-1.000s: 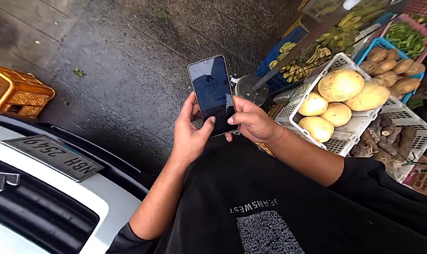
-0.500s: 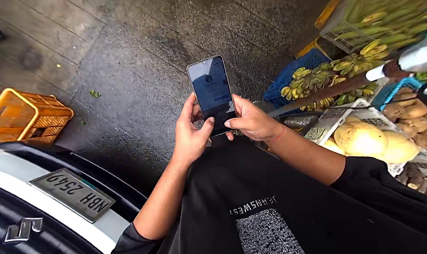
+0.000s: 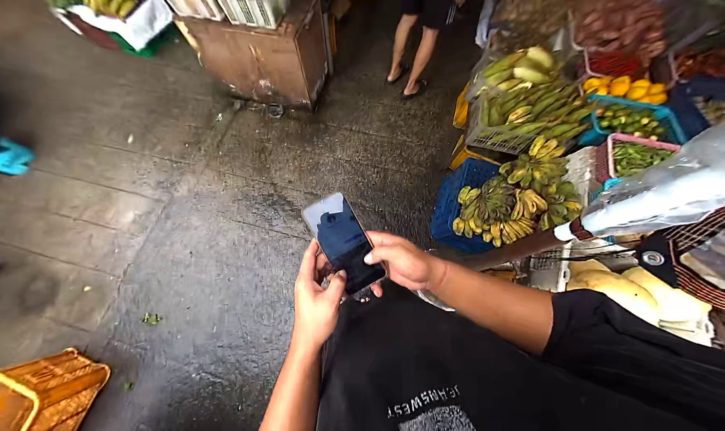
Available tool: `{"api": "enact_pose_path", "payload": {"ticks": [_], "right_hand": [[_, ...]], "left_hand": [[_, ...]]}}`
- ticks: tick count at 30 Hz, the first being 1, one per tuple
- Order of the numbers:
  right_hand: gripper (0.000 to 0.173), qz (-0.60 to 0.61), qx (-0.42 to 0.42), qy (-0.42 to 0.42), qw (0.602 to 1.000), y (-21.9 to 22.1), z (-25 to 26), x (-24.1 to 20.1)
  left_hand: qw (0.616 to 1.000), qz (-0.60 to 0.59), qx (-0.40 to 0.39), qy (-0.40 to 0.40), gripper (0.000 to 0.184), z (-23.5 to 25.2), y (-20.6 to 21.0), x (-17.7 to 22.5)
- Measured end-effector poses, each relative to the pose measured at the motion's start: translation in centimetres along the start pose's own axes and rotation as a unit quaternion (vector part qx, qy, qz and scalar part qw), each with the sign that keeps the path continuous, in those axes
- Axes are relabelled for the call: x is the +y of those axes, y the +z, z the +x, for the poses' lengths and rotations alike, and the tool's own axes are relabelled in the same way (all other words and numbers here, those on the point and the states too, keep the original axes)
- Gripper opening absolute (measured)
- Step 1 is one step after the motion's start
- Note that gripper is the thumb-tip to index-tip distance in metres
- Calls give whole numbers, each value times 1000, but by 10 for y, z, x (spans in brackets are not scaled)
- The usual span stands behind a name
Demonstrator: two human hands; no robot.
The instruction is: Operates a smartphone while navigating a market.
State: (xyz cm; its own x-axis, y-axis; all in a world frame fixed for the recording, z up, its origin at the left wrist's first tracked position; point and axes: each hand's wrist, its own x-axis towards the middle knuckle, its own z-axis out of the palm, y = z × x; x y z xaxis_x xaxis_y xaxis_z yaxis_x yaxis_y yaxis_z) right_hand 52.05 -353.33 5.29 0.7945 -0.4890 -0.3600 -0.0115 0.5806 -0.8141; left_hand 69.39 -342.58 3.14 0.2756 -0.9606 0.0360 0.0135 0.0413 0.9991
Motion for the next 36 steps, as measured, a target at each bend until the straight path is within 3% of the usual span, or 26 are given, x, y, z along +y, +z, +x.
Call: {"api": "enact_pose_path", "payload": {"ticks": [5, 9, 11, 19, 24, 30, 36], "right_hand": [[30, -15, 25, -41, 999, -17, 63, -34], [50, -32, 34, -76, 996, -24, 121, -75], [51, -26, 50, -86, 995, -26, 149, -96], [34, 18, 136, -99, 986, -48, 238, -158], [32, 15, 201, -122, 972, -73, 276, -186], [51, 24, 131, -142, 981, -154, 303, -228], [50, 42, 120, -135, 983, -250, 329, -293]], "left_hand": [[999, 25, -25, -9, 69, 87, -24, 3], [998, 29, -53, -10, 71, 166, -49, 13], [997, 29, -71, -4, 70, 205, -61, 17], [991, 37, -127, -6, 71, 331, -88, 24], [989, 52, -141, 19, 67, 396, -75, 19], [986, 64, -151, 6, 67, 484, -35, 9], [984, 37, -172, -25, 72, 581, 25, 6]]}}
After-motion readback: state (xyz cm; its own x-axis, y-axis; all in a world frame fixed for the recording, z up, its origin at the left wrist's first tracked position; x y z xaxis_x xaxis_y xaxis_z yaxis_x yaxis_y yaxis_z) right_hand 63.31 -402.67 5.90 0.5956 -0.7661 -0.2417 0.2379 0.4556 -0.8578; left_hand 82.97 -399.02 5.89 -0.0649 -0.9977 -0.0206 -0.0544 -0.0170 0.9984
